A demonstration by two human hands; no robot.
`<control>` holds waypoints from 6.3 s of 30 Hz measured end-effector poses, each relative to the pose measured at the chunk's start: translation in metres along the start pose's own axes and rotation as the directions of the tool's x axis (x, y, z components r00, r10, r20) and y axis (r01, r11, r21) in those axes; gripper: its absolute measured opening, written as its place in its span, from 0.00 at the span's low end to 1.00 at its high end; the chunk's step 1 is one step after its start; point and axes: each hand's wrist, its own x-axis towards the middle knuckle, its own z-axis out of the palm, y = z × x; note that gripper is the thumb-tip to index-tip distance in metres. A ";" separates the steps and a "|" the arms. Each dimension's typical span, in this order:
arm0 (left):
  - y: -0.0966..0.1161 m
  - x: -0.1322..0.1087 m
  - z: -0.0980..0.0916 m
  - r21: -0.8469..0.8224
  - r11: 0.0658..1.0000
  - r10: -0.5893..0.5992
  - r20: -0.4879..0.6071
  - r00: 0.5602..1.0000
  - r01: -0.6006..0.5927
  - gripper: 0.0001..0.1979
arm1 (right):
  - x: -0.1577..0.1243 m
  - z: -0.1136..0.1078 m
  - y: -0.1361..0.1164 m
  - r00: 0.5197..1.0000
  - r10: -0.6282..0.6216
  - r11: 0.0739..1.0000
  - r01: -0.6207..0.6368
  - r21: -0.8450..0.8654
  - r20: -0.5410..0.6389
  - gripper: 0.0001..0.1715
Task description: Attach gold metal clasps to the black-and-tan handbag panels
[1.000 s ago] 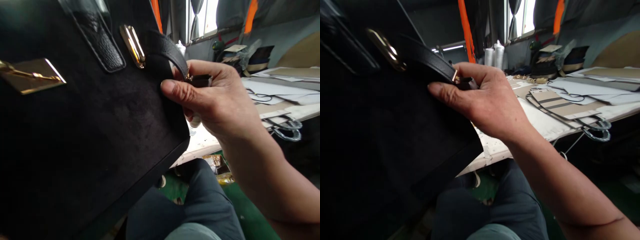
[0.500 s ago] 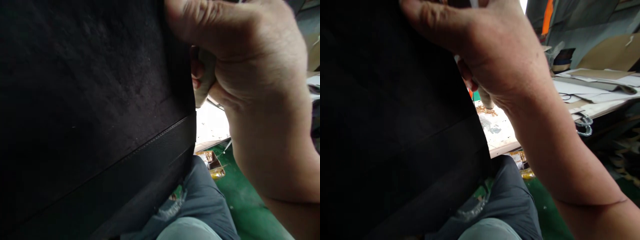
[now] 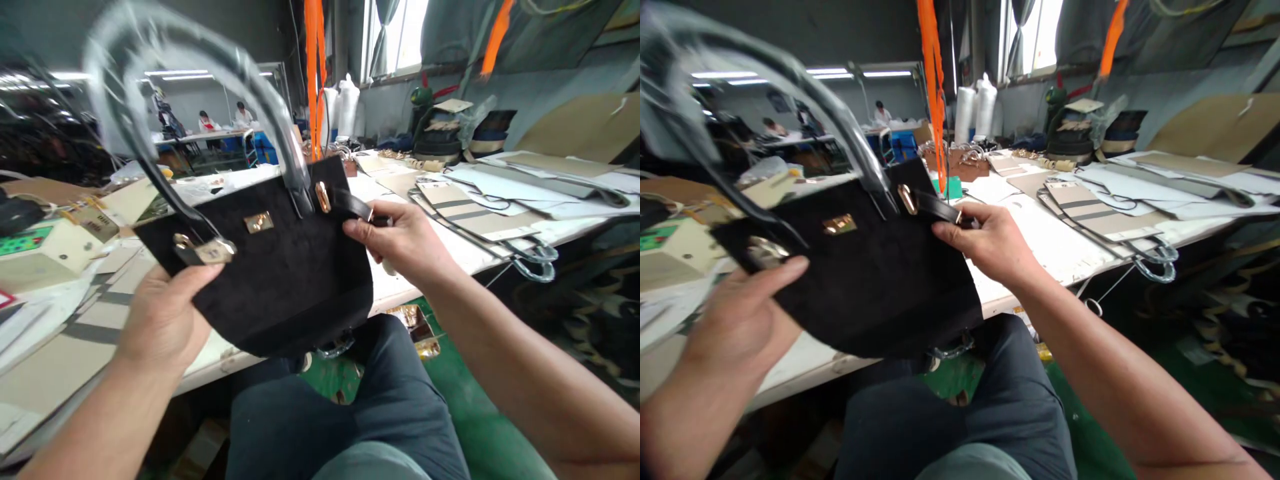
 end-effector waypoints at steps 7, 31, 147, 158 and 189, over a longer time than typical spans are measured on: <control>-0.116 0.009 -0.030 0.314 0.929 -0.199 -0.027 0.980 0.197 0.30 | -0.018 0.017 0.104 0.953 0.295 0.906 -0.258 -0.335 0.064 0.18; -0.188 0.079 -0.048 0.986 0.081 -0.428 0.167 0.888 -0.147 0.24 | 0.033 0.024 0.187 0.773 0.610 0.587 -0.293 -0.755 0.174 0.16; -0.044 -0.048 -0.015 -0.123 0.926 -0.234 0.558 0.796 0.358 0.32 | 0.037 -0.018 -0.026 0.648 0.378 0.922 -0.330 -0.203 0.661 0.19; -0.190 -0.125 -0.042 -0.348 0.611 -0.697 0.190 0.691 0.711 0.21 | 0.060 0.086 0.163 0.380 0.504 0.863 -0.255 -0.436 0.776 0.23; -0.196 -0.104 0.001 -0.433 0.467 -0.866 -0.047 0.498 0.771 0.27 | -0.027 0.148 0.179 0.878 0.445 0.769 -0.274 0.578 -0.175 0.30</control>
